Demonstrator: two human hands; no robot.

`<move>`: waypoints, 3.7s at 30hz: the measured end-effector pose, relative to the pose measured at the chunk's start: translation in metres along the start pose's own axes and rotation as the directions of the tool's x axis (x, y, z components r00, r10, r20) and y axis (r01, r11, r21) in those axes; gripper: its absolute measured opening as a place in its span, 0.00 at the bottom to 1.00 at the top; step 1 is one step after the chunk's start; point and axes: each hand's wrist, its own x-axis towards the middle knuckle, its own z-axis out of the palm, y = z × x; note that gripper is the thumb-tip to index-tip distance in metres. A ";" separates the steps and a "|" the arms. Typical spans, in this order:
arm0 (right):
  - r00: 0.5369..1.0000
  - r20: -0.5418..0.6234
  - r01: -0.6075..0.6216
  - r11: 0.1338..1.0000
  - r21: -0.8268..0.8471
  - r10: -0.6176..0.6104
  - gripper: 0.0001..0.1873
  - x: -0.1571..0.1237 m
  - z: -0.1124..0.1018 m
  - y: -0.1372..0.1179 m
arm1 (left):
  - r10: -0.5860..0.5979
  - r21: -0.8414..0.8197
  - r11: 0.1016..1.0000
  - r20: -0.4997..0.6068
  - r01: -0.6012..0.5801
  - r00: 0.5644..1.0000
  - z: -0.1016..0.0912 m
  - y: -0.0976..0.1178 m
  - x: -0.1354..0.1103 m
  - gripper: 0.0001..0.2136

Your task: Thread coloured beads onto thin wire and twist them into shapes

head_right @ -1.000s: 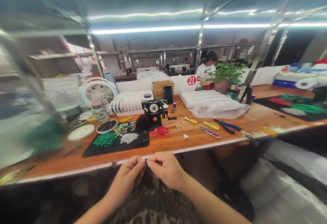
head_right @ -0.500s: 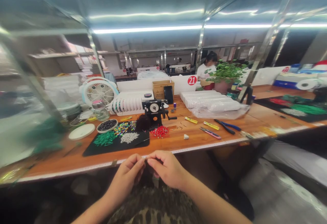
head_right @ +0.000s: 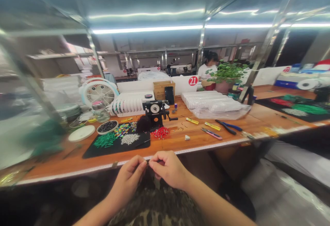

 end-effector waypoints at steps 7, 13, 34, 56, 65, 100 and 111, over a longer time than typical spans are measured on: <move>0.999 0.013 0.038 0.998 -0.042 -0.038 0.13 0.001 0.000 0.001 | -0.151 -0.201 0.968 0.021 0.152 0.988 0.000 -0.002 0.004 0.16; 0.993 0.053 0.113 0.977 -0.182 -0.105 0.10 -0.002 -0.003 -0.001 | -0.302 -0.357 0.888 0.024 0.291 0.953 -0.001 -0.007 0.006 0.14; 0.981 0.073 0.194 0.944 -0.268 -0.181 0.14 0.000 -0.002 0.003 | -0.414 -0.439 0.808 0.053 0.394 0.909 0.002 -0.003 0.004 0.11; 0.994 0.058 0.098 0.989 -0.112 -0.092 0.16 0.001 -0.001 0.004 | -0.337 -0.349 0.881 0.014 0.321 0.941 0.002 -0.004 0.006 0.13; 0.999 0.016 0.043 0.995 -0.088 -0.042 0.11 -0.003 -0.003 0.004 | -0.312 -0.332 0.893 0.034 0.305 0.950 0.004 -0.003 0.005 0.16; 0.999 0.009 0.041 0.999 0.024 -0.041 0.12 0.000 -0.004 0.002 | 0.041 0.151 0.988 -0.030 -0.036 0.999 -0.001 -0.004 0.000 0.13; 1.000 0.017 -0.027 0.999 0.042 0.026 0.10 0.000 -0.006 -0.001 | 0.300 0.474 0.835 0.034 -0.280 0.953 -0.007 -0.023 0.002 0.10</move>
